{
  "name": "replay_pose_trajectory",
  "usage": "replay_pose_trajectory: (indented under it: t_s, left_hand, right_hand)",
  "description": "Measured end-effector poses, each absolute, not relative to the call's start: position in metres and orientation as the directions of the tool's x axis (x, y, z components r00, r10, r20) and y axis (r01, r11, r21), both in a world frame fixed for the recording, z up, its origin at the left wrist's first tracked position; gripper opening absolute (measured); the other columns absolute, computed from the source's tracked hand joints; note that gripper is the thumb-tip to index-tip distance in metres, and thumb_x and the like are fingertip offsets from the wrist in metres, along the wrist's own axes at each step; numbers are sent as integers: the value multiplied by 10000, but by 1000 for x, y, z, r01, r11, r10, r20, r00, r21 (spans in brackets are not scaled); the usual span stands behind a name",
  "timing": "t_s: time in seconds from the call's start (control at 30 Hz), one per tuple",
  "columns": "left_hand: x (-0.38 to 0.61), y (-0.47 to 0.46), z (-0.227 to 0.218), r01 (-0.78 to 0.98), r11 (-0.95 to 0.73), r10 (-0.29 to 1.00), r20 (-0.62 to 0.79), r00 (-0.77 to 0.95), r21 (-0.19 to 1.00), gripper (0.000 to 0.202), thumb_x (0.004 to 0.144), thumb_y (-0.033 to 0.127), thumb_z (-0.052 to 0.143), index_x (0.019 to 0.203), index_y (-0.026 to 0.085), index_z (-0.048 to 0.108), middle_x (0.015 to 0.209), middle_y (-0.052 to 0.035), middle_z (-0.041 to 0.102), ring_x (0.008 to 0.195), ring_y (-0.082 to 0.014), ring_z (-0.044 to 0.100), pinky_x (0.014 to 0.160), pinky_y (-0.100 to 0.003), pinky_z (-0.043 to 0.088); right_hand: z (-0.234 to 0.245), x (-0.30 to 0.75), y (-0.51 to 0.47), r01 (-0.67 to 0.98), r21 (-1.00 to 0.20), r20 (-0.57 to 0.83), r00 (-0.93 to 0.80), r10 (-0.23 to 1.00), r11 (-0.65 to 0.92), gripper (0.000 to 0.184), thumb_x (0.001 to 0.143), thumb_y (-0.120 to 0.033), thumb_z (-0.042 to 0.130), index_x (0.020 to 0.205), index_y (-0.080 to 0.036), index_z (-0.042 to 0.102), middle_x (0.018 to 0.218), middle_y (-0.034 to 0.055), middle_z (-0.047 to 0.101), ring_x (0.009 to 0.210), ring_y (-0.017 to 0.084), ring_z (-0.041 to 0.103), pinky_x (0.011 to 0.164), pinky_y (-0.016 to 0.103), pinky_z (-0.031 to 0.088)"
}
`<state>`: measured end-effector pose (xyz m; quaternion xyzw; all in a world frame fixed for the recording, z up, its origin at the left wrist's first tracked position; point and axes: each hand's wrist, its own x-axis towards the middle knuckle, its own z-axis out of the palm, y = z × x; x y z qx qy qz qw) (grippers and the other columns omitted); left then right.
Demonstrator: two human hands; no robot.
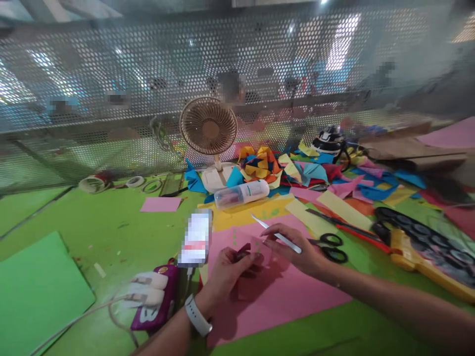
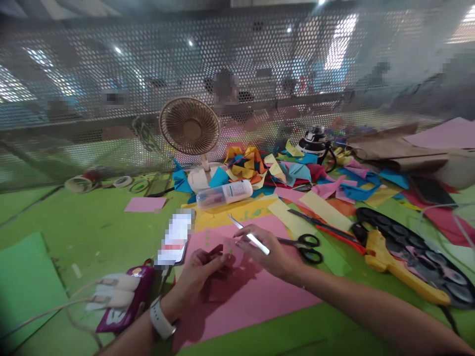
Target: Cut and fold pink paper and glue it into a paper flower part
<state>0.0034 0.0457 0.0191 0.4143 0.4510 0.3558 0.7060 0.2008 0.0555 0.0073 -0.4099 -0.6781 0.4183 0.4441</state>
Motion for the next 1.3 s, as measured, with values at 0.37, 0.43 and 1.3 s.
replay_pose_trajectory:
  t_s: [0.37,0.43,1.3]
  left_hand:
    - [2,49,19,-244,390,919,-361,158,888,345,613,329,816,815,135,615,734,-58,714,682,-173,693,514,-193,510]
    - [1,51,23,-259,371,928,-364,76,892,348,609,331,816,824,148,612,771,-52,716,732,-182,698,527,-196,517]
    - [-1,46,21,-311,324,937,-258,236,894,305,699,325,751,918,127,674,957,-94,687,851,-185,646,663,-251,532]
  right_hand:
    - [25,222,70,479,-681,483,-274,831,554,208,915,-249,463,1075,-210,589,984,70,669,913,182,621,808,330,477]
    - [30,235,69,578,-517,487,-407,772,631,227,919,-206,434,1066,-203,608,950,79,672,896,186,615,796,333,467]
    - [14,182,40,786,334,389,-618,684,521,724,776,-2,453,1434,-245,277,691,33,522,596,185,472,572,327,333]
